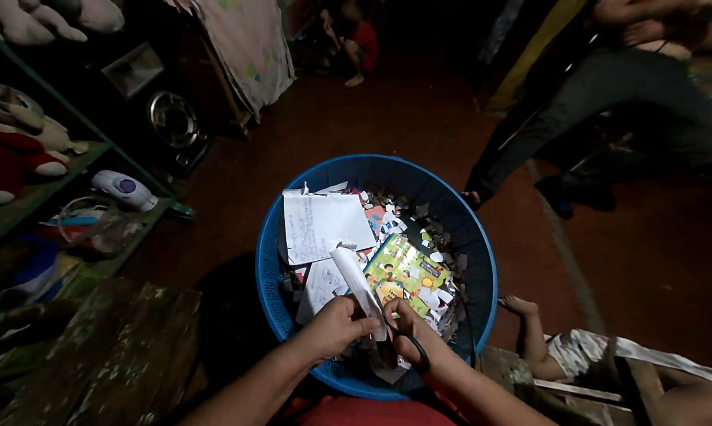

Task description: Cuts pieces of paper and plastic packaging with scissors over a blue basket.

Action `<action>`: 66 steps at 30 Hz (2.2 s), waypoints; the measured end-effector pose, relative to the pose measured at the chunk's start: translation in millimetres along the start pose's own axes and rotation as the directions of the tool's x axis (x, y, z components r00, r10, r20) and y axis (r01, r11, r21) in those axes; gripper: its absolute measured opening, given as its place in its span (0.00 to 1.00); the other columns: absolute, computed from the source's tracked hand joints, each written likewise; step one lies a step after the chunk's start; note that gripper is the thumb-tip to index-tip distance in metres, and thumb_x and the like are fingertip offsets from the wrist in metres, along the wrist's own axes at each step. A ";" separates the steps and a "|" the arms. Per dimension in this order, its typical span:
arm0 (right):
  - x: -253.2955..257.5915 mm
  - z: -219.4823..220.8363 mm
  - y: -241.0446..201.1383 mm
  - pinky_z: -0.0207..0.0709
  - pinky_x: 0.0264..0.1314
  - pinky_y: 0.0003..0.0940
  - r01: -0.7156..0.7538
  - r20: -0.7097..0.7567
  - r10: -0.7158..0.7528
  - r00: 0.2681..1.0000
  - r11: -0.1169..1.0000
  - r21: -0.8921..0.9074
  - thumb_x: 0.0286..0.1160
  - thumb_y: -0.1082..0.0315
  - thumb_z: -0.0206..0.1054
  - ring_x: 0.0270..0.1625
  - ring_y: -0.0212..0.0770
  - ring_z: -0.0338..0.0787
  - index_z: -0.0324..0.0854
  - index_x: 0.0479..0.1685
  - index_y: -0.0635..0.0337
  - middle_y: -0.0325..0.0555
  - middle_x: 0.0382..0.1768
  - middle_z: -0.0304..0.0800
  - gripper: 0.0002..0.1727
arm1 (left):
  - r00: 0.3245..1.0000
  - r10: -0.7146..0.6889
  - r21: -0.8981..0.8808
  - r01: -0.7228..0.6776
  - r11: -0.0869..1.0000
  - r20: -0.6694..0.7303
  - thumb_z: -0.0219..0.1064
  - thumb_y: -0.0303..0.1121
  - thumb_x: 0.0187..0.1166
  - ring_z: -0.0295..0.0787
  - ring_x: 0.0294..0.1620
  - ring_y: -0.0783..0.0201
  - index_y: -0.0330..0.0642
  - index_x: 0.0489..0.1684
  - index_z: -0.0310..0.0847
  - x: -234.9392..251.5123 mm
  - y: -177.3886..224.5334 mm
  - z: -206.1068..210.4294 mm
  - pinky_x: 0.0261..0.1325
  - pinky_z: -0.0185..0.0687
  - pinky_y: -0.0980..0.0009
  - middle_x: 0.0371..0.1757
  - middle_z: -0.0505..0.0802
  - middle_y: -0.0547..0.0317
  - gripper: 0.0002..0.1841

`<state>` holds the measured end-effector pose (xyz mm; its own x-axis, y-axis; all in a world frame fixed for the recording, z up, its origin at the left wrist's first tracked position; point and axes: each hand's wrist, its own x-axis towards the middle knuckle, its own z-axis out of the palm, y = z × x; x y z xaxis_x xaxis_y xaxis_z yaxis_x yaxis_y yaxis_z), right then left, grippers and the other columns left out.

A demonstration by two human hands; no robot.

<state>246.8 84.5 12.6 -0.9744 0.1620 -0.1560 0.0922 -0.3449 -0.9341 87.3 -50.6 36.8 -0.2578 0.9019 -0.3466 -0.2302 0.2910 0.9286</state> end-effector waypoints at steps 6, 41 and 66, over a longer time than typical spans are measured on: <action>-0.4 0.4 4.2 0.80 0.29 0.24 0.013 -0.041 -0.012 0.999 1.000 0.026 0.53 0.34 0.81 0.24 0.26 0.85 0.67 0.54 0.49 0.31 0.26 0.86 0.40 | 1.000 0.023 -0.009 -0.023 1.000 0.015 0.68 0.23 0.77 0.90 0.42 0.76 0.34 0.50 0.82 1.9 -2.1 -1.0 0.54 0.87 0.74 0.41 0.93 0.66 0.08; -1.7 0.0 2.9 0.79 0.26 0.23 0.098 -0.113 -0.085 0.990 0.989 0.110 0.51 0.38 0.85 0.21 0.25 0.84 0.68 0.52 0.46 0.30 0.23 0.86 0.38 | 0.976 -0.109 0.369 0.034 0.929 0.186 0.68 0.31 0.81 0.89 0.45 0.73 0.30 0.50 0.85 3.5 -0.2 -5.7 0.57 0.85 0.70 0.44 0.92 0.56 0.11; 1.3 -5.0 -1.0 0.82 0.31 0.24 0.154 -0.072 -0.147 0.987 0.982 0.112 0.54 0.34 0.80 0.25 0.26 0.86 0.66 0.56 0.48 0.30 0.26 0.87 0.39 | 0.927 -0.249 0.665 -0.001 0.747 0.280 0.66 0.31 0.84 0.88 0.47 0.52 0.27 0.43 0.86 4.2 6.3 0.1 0.56 0.80 0.50 0.43 0.91 0.42 0.12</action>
<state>246.5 89.7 11.7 -0.9601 0.2767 -0.0397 -0.0829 -0.4173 -0.9050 84.9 -44.9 41.3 0.0811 0.8533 -0.5151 0.4524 0.4291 0.7818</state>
